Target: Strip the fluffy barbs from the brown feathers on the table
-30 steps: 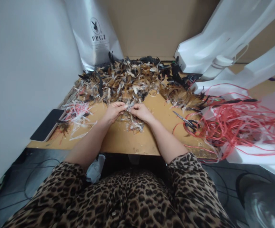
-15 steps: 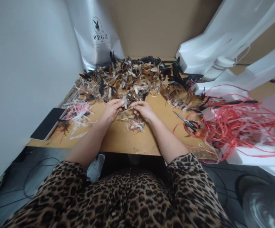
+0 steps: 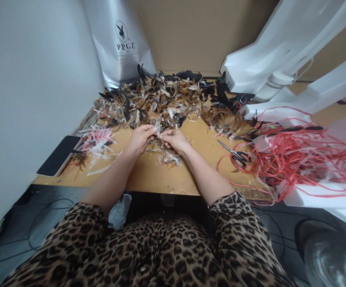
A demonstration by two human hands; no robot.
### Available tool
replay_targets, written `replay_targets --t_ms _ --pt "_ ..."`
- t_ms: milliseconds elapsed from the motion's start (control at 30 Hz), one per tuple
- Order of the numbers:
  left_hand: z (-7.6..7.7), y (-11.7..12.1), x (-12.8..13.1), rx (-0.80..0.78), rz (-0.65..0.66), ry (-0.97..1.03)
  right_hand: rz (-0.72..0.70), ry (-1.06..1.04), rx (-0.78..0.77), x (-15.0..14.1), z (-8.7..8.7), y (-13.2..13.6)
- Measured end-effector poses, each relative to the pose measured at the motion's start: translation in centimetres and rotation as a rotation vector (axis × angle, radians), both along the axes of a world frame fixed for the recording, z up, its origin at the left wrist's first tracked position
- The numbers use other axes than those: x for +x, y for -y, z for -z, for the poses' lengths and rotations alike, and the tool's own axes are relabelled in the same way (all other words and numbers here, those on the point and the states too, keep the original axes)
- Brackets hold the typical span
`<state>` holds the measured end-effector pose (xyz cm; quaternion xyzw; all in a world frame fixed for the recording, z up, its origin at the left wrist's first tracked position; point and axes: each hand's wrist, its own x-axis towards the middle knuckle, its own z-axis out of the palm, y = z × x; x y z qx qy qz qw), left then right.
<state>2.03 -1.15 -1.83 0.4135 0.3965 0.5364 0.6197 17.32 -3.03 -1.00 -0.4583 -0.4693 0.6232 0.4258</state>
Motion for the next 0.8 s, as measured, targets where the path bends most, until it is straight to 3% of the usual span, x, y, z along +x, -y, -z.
replay_targets --t_ms 133,267,400,533,800 --pt "-0.3 0.1 0.0 -0.102 0.032 0.110 0.070 0.022 0.080 0.0 -0.2 0.2" --pt "-0.4 0.1 -0.1 -0.162 0.064 0.174 0.225 0.216 0.310 0.3 -0.2 0.3" --pt "-0.4 0.4 0.2 -0.188 0.160 0.170 0.253 0.291 0.492 0.4 0.5 -0.1" --pt "-0.3 0.5 0.4 -0.182 0.208 0.161 0.260 0.237 0.454 0.3 0.8 -0.3" --pt "-0.5 0.6 0.5 -0.205 0.175 0.160 0.183 0.133 0.280 0.4 -0.3 0.0"
